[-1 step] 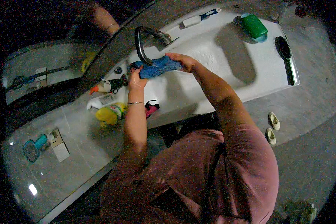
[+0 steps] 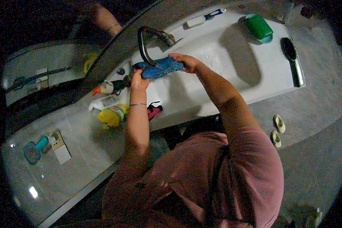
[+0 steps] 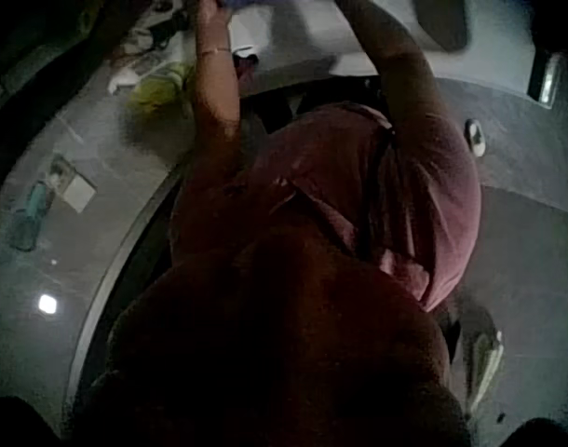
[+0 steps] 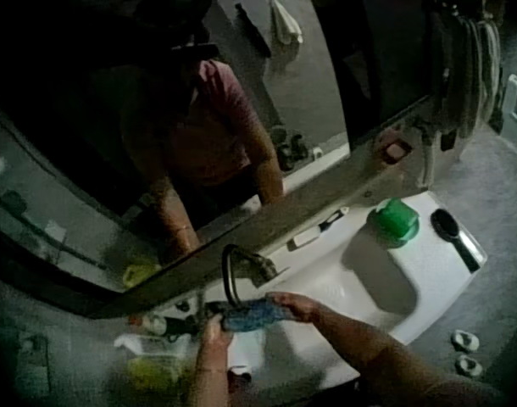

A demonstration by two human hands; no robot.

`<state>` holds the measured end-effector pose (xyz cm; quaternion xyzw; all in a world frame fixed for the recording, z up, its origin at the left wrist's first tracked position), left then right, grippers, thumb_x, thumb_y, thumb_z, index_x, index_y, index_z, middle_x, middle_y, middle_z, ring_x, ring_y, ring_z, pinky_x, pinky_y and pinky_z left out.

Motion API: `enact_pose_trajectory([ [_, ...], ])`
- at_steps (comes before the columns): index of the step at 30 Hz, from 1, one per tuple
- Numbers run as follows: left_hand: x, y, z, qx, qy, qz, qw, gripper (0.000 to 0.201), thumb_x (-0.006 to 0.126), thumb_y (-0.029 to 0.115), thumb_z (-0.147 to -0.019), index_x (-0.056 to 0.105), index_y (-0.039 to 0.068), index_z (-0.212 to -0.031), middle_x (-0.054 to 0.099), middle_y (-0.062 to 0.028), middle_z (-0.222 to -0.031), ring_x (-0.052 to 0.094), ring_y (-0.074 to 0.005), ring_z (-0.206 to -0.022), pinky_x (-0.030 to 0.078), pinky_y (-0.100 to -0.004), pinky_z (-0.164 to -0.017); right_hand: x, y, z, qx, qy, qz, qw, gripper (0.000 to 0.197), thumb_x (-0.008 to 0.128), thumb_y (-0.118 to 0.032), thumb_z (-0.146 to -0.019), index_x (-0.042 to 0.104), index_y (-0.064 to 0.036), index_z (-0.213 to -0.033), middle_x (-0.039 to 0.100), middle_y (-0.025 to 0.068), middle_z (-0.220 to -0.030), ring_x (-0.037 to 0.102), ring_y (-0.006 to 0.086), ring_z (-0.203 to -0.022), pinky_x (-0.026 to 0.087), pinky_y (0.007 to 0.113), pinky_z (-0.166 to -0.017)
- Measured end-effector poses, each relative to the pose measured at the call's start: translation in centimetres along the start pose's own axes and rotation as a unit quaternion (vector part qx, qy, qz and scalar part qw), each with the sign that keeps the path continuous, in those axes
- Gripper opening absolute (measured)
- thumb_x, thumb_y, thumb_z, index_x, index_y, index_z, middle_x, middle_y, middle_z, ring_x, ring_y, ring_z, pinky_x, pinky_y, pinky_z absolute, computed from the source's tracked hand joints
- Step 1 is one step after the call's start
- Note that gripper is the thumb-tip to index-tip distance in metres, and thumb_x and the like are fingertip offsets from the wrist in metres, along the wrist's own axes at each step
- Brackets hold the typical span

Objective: The person rinses and wrings out a blue cloth and a pink cloth in a bathroom sink, then opens a box to remove a tube and applies a substance to the blue cloth.

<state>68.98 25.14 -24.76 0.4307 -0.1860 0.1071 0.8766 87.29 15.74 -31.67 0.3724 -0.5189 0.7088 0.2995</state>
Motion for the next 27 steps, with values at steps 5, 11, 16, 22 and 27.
enact_pose_trajectory([
  [5, -0.3, 0.2, -0.7, -0.018, 0.045, 0.006, 0.999, 0.024, 0.054, -0.005, -0.082, 0.05, 0.012, -0.098, 0.055, -0.0073, -0.101, 0.055, -0.0262, -0.096, 0.048, -0.0438, -0.084, 0.6, 0.3, -0.4, 0.05, 0.009, -0.012, 0.999, 0.057, 0.06, -0.027, -0.086, 0.037, -0.0042, -0.133, 0.055, 0.0075, -0.118, 0.057, 0.0132, -0.102, 0.047, 0.026, -0.087],
  [11, -3.3, 1.2, -2.9, -0.005, 0.069, 0.083, 0.994, 0.017, 0.057, 0.002, -0.082, 0.054, 0.012, -0.096, 0.057, -0.0078, -0.101, 0.054, -0.0252, -0.097, 0.047, -0.0431, -0.084, 3.3, 0.0, -0.5, 0.082, -0.058, 0.013, 0.995, 0.059, 0.061, -0.023, -0.086, 0.034, -0.0035, -0.134, 0.055, 0.0093, -0.117, 0.057, 0.0154, -0.101, 0.046, 0.026, -0.09],
  [16, -2.0, -4.6, -1.7, -0.078, 0.009, 0.145, 0.986, 0.021, 0.053, 0.022, -0.088, 0.053, 0.008, -0.104, 0.056, -0.0098, -0.109, 0.053, -0.0253, -0.102, 0.04, -0.0461, -0.091, 4.5, -1.5, -0.9, 0.0, -0.041, -0.039, 0.998, 0.056, 0.058, -0.021, -0.088, 0.033, -0.0087, -0.136, 0.057, 0.0092, -0.113, 0.059, 0.017, -0.097, 0.049, 0.028, -0.086],
  [22, 1.7, -11.4, 2.6, -0.29, 0.031, 0.104, 0.951, 0.048, 0.033, 0.044, -0.092, 0.044, 0.008, -0.121, 0.045, -0.0165, -0.128, 0.039, -0.0352, -0.119, 0.026, -0.0592, -0.099, 3.8, -0.5, -1.1, 0.044, -0.012, -0.04, 0.998, 0.056, 0.057, -0.024, -0.088, 0.032, -0.0195, -0.138, 0.053, 0.0112, -0.116, 0.056, 0.022, -0.101, 0.054, 0.038, -0.078],
  [27, 5.0, -11.6, 3.8, -0.317, -0.138, 0.114, 0.931, 0.049, 0.031, 0.044, -0.092, 0.042, 0.01, -0.124, 0.043, -0.0152, -0.129, 0.035, -0.0344, -0.123, 0.025, -0.0562, -0.101, 3.4, -0.5, -0.8, 0.034, -0.022, -0.059, 0.997, 0.054, 0.055, -0.022, -0.089, 0.032, -0.0179, -0.138, 0.056, 0.011, -0.112, 0.059, 0.0227, -0.096, 0.055, 0.036, -0.075],
])
Point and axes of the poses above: each hand's wrist, its own z-axis away from the middle knuckle, its own x-axis out of the palm, y = z × x, the point moved 6 cm from there along -z, towards the middle knuckle
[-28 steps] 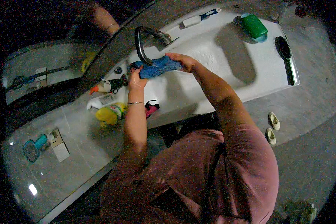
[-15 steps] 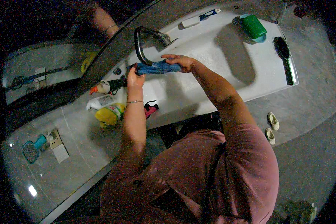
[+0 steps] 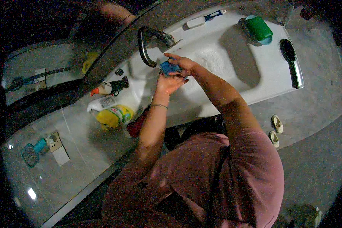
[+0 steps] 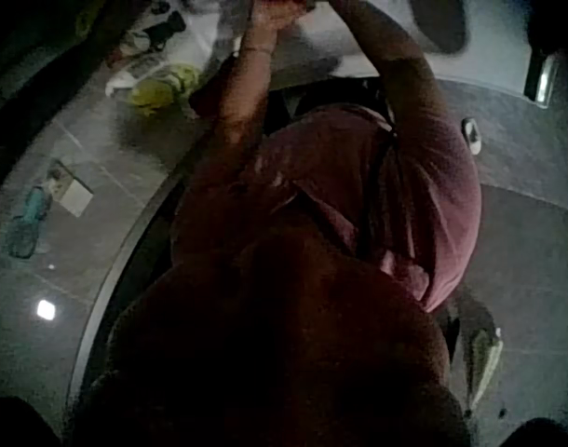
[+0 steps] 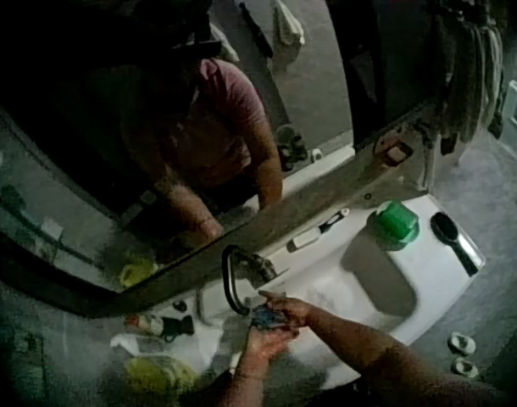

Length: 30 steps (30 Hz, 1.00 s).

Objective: The person rinses and wrings out a blue cloth and a pink cloth in a bathroom sink, then opens a box to remove a tube and applies a substance to the blue cloth.

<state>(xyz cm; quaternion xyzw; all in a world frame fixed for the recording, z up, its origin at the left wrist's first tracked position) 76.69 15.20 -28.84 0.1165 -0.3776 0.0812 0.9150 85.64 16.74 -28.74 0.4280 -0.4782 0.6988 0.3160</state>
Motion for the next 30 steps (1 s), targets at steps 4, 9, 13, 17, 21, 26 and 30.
enact_pose_trajectory([
  [4, -4.0, 4.9, -0.7, 0.166, 0.142, -0.062, 0.974, 0.034, 0.036, 0.031, -0.093, 0.048, 0.01, -0.118, 0.05, -0.0121, -0.121, 0.048, -0.0258, -0.112, 0.038, -0.0476, -0.094, 1.3, -0.3, 0.5, 0.03, 0.008, 0.023, 0.999, 0.052, 0.054, -0.022, -0.09, 0.032, -0.0168, -0.137, 0.058, 0.0087, -0.11, 0.061, 0.0175, -0.093, 0.056, 0.029, -0.072],
  [9, -4.6, 7.7, -1.0, 0.241, 0.153, -0.022, 0.958, 0.031, 0.037, 0.022, -0.094, 0.046, 0.003, -0.116, 0.054, -0.0105, -0.11, 0.053, -0.0263, -0.105, 0.043, -0.0443, -0.089, -1.3, -1.2, 0.6, -0.037, 0.031, 0.093, 0.994, 0.044, 0.052, -0.023, -0.091, 0.041, -0.0114, -0.132, 0.06, 0.0059, -0.1, 0.059, 0.0121, -0.082, 0.052, 0.026, -0.066],
  [13, -2.4, 7.0, -1.7, 0.234, 0.075, -0.001, 0.969, 0.03, 0.04, 0.023, -0.094, 0.049, 0.003, -0.114, 0.057, -0.0108, -0.111, 0.054, -0.0268, -0.104, 0.043, -0.042, -0.091, -4.1, -1.9, -0.3, -0.134, 0.061, 0.122, 0.981, 0.04, 0.052, -0.022, -0.092, 0.045, -0.0092, -0.129, 0.06, 0.0044, -0.093, 0.057, 0.0112, -0.074, 0.048, 0.025, -0.063],
  [17, 0.2, 4.4, -2.7, 0.213, 0.065, 0.018, 0.975, 0.029, 0.039, 0.024, -0.094, 0.052, 0.005, -0.112, 0.057, -0.0114, -0.112, 0.054, -0.0272, -0.103, 0.042, -0.0414, -0.091, -6.0, -2.3, 0.7, -0.148, 0.218, 0.277, 0.924, 0.032, 0.05, -0.022, -0.092, 0.051, -0.0092, -0.121, 0.061, 0.0057, -0.091, 0.058, 0.0142, -0.076, 0.047, 0.027, -0.065],
  [21, -5.8, 5.2, -4.6, 0.095, -0.012, 0.372, 0.923, 0.033, 0.042, 0.031, -0.092, 0.053, 0.007, -0.113, 0.057, -0.0099, -0.114, 0.055, -0.0279, -0.102, 0.04, -0.0442, -0.091, 4.3, -0.8, 0.4, -0.24, 0.313, 0.553, 0.734, 0.025, 0.052, -0.028, -0.088, 0.055, -0.0142, -0.108, 0.064, 0.0154, -0.089, 0.062, 0.0336, -0.08, 0.048, 0.041, -0.067],
  [26, -5.8, 4.6, -7.0, 0.029, -0.243, 0.709, 0.661, 0.036, 0.047, 0.034, -0.089, 0.053, 0.007, -0.112, 0.059, -0.0074, -0.109, 0.056, -0.0282, -0.098, 0.042, -0.0456, -0.087, 5.8, -1.4, 0.3, -0.256, 0.268, 0.634, 0.679, 0.025, 0.053, -0.029, -0.086, 0.054, -0.0148, -0.106, 0.063, 0.015, -0.083, 0.06, 0.0359, -0.077, 0.048, 0.043, -0.066],
  [30, -1.8, 1.9, -5.4, 0.223, 0.146, 0.028, 0.963, 0.034, 0.047, 0.032, -0.09, 0.052, 0.007, -0.112, 0.057, -0.0077, -0.111, 0.055, -0.0261, -0.1, 0.044, -0.0417, -0.086, -0.1, -1.8, 1.0, -0.173, 0.39, 0.624, 0.655, 0.025, 0.051, -0.03, -0.086, 0.053, -0.0176, -0.109, 0.063, 0.0163, -0.082, 0.061, 0.0368, -0.076, 0.047, 0.044, -0.065],
])
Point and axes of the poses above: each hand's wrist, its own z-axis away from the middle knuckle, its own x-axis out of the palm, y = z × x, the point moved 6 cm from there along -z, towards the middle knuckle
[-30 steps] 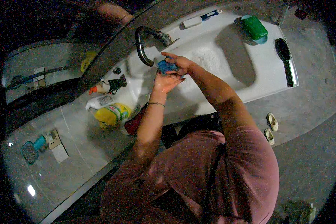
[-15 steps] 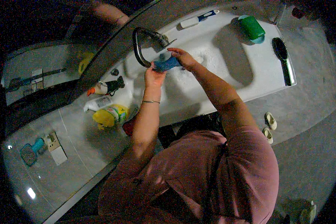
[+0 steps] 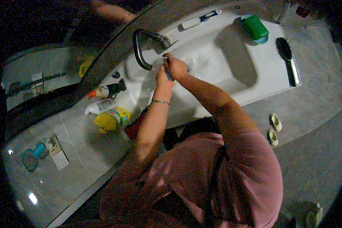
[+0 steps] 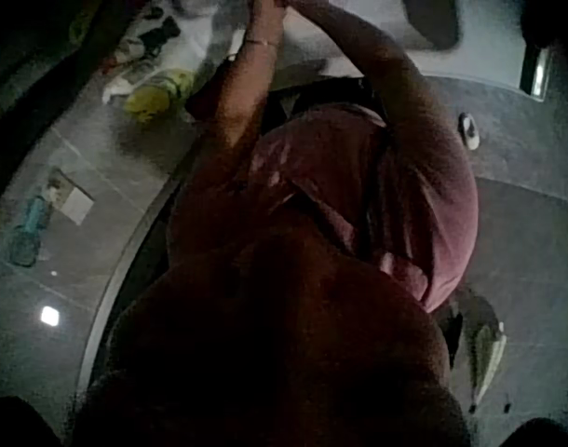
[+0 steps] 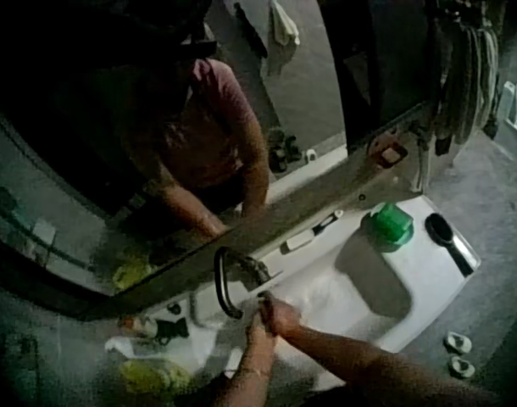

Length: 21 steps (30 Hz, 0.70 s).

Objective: The person rinses and wrings out a blue cloth and a pink cloth in a bathroom sink, then opens a box to remove a tube and applies a substance to the blue cloth.

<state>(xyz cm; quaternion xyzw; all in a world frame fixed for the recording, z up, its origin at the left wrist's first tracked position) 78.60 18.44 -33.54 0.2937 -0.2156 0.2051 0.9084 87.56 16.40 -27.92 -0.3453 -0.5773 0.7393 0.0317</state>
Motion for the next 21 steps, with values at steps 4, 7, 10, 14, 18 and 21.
enact_pose_trajectory([
  [4, -0.3, 2.8, 0.8, -0.004, -0.008, -0.04, 0.999, 0.032, 0.047, 0.029, -0.091, 0.052, 0.006, -0.113, 0.056, -0.0079, -0.112, 0.055, -0.024, -0.103, 0.045, -0.0378, -0.085, 1.6, -4.5, 2.4, -0.069, -0.029, -0.073, 0.994, 0.025, 0.05, -0.03, -0.088, 0.052, -0.017, -0.109, 0.063, 0.017, -0.082, 0.061, 0.0371, -0.077, 0.047, 0.046, -0.067],
  [7, 0.4, 1.8, 1.7, -0.006, 0.034, -0.094, 0.995, 0.03, 0.047, 0.027, -0.092, 0.051, 0.006, -0.113, 0.055, -0.0081, -0.113, 0.054, -0.0224, -0.104, 0.047, -0.0348, -0.084, 0.5, -1.0, -0.9, 0.029, -0.023, -0.022, 0.999, 0.027, 0.049, -0.032, -0.088, 0.051, -0.0178, -0.11, 0.063, 0.0182, -0.082, 0.06, 0.0386, -0.079, 0.046, 0.049, -0.067],
  [10, 0.9, 1.5, 2.3, 0.008, 0.038, -0.129, 0.991, 0.031, 0.045, 0.026, -0.092, 0.049, 0.006, -0.116, 0.054, -0.0075, -0.115, 0.054, -0.0225, -0.105, 0.046, -0.0354, -0.086, 0.3, -0.3, -0.9, 0.013, 0.024, -0.023, 0.999, 0.026, 0.049, -0.032, -0.088, 0.051, -0.0177, -0.11, 0.063, 0.0195, -0.081, 0.06, 0.0395, -0.078, 0.045, 0.049, -0.067],
  [14, 1.2, 2.7, 2.4, 0.022, -0.034, -0.105, 0.994, 0.036, 0.041, 0.031, -0.094, 0.047, 0.006, -0.119, 0.051, -0.0076, -0.119, 0.05, -0.0226, -0.11, 0.042, -0.0372, -0.092, 1.8, -2.5, 0.9, -0.07, 0.036, -0.075, 0.994, 0.026, 0.049, -0.033, -0.089, 0.053, -0.0146, -0.107, 0.062, 0.0226, -0.083, 0.059, 0.0412, -0.079, 0.046, 0.047, -0.069],
  [18, 1.0, 3.0, 3.6, 0.007, 0.041, -0.22, 0.975, 0.032, 0.043, 0.04, -0.092, 0.053, 0.012, -0.106, 0.059, -0.0047, -0.102, 0.058, -0.0195, -0.086, 0.048, -0.0339, -0.069, 0.2, 4.3, -2.2, 0.09, 0.0, -0.107, 0.99, 0.028, 0.054, -0.028, -0.088, 0.054, -0.0098, -0.11, 0.064, 0.0171, -0.091, 0.062, 0.0335, -0.083, 0.047, 0.039, -0.073],
  [21, 1.5, 3.9, 2.8, 0.047, -0.022, -0.162, 0.985, 0.03, 0.045, 0.042, -0.091, 0.052, 0.013, -0.094, 0.06, -0.0034, -0.089, 0.059, -0.0186, -0.074, 0.046, -0.0309, -0.056, -0.1, 7.3, -3.5, 0.084, -0.048, -0.335, 0.937, 0.031, 0.054, -0.024, -0.088, 0.054, -0.007, -0.114, 0.063, 0.0087, -0.09, 0.06, 0.023, -0.083, 0.046, 0.033, -0.075],
])
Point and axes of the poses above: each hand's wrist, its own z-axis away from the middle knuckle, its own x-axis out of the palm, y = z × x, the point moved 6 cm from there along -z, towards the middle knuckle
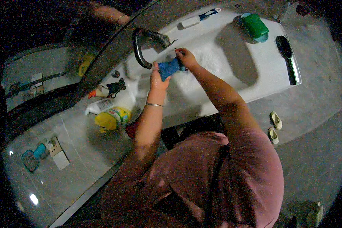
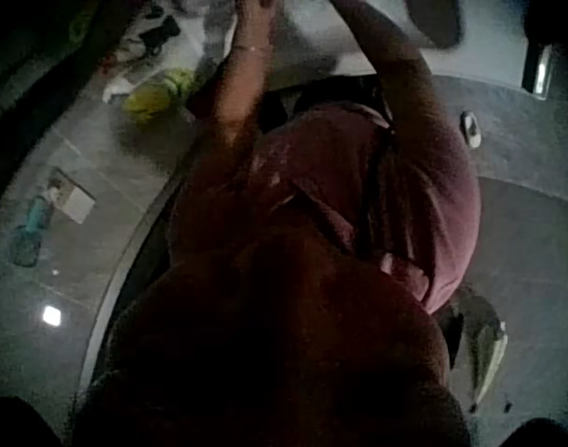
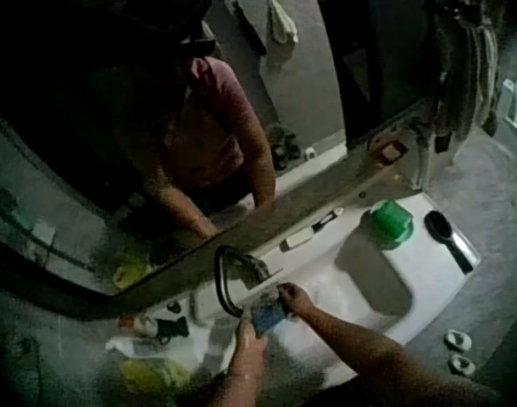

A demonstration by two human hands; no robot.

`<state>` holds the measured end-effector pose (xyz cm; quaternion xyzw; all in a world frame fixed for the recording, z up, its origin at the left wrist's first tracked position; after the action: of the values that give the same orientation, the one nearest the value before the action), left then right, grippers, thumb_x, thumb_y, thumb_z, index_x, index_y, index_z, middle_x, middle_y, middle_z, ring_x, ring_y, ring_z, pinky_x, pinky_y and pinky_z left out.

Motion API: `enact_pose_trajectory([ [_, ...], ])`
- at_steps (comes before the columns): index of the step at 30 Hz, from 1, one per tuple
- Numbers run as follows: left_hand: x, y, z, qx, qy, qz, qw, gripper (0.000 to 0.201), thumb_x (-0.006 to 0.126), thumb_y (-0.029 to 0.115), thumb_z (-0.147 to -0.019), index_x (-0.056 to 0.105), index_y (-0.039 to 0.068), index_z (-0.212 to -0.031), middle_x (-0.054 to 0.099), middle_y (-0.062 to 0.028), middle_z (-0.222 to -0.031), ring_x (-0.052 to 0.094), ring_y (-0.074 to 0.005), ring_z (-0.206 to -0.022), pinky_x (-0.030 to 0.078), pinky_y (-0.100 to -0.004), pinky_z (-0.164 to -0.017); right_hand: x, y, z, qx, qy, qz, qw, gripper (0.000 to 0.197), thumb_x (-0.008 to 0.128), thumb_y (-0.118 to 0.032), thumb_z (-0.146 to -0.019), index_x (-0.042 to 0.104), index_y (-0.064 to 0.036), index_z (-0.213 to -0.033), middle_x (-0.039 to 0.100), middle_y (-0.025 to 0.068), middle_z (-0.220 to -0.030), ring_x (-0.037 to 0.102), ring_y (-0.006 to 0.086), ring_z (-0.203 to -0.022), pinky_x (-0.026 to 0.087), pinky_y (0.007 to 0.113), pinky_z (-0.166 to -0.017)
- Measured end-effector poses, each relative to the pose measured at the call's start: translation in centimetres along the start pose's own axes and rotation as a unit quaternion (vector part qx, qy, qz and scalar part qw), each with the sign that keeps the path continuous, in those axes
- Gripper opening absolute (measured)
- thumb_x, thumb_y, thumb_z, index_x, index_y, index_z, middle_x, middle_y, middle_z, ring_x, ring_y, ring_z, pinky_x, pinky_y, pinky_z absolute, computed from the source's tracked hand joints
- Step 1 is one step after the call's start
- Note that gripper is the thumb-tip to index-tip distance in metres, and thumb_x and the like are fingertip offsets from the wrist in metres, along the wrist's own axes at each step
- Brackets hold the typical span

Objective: The person rinses and wrings out a blue cloth and a pink cloth in a bathroom sink, then opens a box to remove a tube and applies a substance to the blue cloth.

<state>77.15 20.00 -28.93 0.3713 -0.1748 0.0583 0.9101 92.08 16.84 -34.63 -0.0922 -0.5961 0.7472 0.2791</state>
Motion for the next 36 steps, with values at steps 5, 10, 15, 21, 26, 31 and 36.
enact_pose_trajectory([
  [5, 0.2, 1.0, 0.9, -0.032, -0.045, 0.025, 0.998, 0.033, 0.039, 0.041, -0.092, 0.056, 0.013, -0.088, 0.061, -0.0061, -0.084, 0.06, -0.0234, -0.077, 0.049, -0.0314, -0.064, -2.7, 2.9, 1.2, -0.037, -0.203, 0.032, 0.978, 0.069, 0.066, -0.004, -0.068, 0.041, -0.0106, -0.132, 0.058, 0.0127, -0.1, 0.056, 0.0239, -0.09, 0.046, 0.035, -0.08],
  [10, 0.7, 0.1, 3.2, -0.066, -0.021, 0.007, 0.998, 0.039, 0.038, 0.046, -0.092, 0.055, 0.012, -0.099, 0.061, -0.0073, -0.099, 0.059, -0.0242, -0.091, 0.047, -0.0374, -0.075, 2.1, 3.6, 3.1, -0.273, -0.111, 0.339, 0.894, 0.076, 0.076, -0.015, -0.056, 0.047, -0.0211, -0.127, 0.047, 0.0234, -0.119, 0.049, 0.0416, -0.105, 0.044, 0.047, -0.086],
  [15, -0.9, 0.2, 3.2, -0.019, -0.014, 0.031, 0.999, 0.053, 0.035, 0.051, -0.09, 0.048, 0.006, -0.115, 0.054, -0.0085, -0.116, 0.052, -0.0251, -0.104, 0.039, -0.0457, -0.09, -0.1, 3.0, 0.3, -0.154, 0.042, 0.219, 0.963, 0.042, 0.069, -0.011, -0.065, 0.055, -0.0091, -0.105, 0.057, 0.0195, -0.103, 0.055, 0.0368, -0.097, 0.045, 0.042, -0.082],
  [21, -3.9, -2.8, 1.6, -0.195, -0.041, 0.118, 0.973, 0.057, 0.043, 0.052, -0.087, 0.047, 0.003, -0.116, 0.052, -0.0146, -0.115, 0.051, -0.0284, -0.105, 0.041, -0.042, -0.094, 5.7, -3.7, 6.0, -0.112, 0.022, 0.327, 0.938, 0.036, 0.065, -0.013, -0.066, 0.057, -0.0051, -0.1, 0.06, 0.0188, -0.096, 0.057, 0.0356, -0.088, 0.045, 0.042, -0.078],
  [26, -4.6, -2.9, 0.1, -0.118, -0.064, 0.076, 0.988, 0.049, 0.048, 0.043, -0.088, 0.047, 0.002, -0.116, 0.054, -0.0109, -0.113, 0.052, -0.0274, -0.105, 0.043, -0.0406, -0.093, 8.2, -7.8, 12.7, -0.262, -0.054, 0.303, 0.915, 0.033, 0.059, -0.008, -0.063, 0.058, -0.0045, -0.096, 0.057, 0.0161, -0.092, 0.053, 0.0345, -0.086, 0.042, 0.044, -0.073],
  [31, -4.2, -3.8, -1.7, -0.069, -0.077, 0.022, 0.994, 0.042, 0.045, 0.036, -0.091, 0.047, 0.002, -0.115, 0.054, -0.0101, -0.113, 0.052, -0.0266, -0.105, 0.042, -0.0395, -0.094, 6.8, -6.1, 9.8, -0.321, -0.046, 0.162, 0.932, 0.023, 0.056, -0.005, -0.074, 0.057, -0.004, -0.097, 0.057, 0.0132, -0.092, 0.055, 0.0268, -0.082, 0.043, 0.038, -0.071],
  [36, 2.1, -6.6, 1.4, -0.059, -0.092, 0.0, 0.994, 0.035, 0.039, 0.028, -0.093, 0.046, 0.004, -0.118, 0.051, -0.0095, -0.119, 0.048, -0.0267, -0.111, 0.037, -0.043, -0.098, -2.2, 1.2, 4.4, -0.027, 0.216, 0.054, 0.974, 0.028, 0.063, -0.03, -0.083, 0.06, -0.0051, -0.096, 0.058, 0.0155, -0.086, 0.054, 0.0221, -0.08, 0.045, 0.035, -0.076],
])
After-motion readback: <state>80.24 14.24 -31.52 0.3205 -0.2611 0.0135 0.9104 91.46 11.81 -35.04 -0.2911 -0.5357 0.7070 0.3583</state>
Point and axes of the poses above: each hand's wrist, its own z-axis away from the middle knuckle, its own x-axis out of the palm, y = z × x, the point moved 6 cm from there along -z, towards the middle knuckle
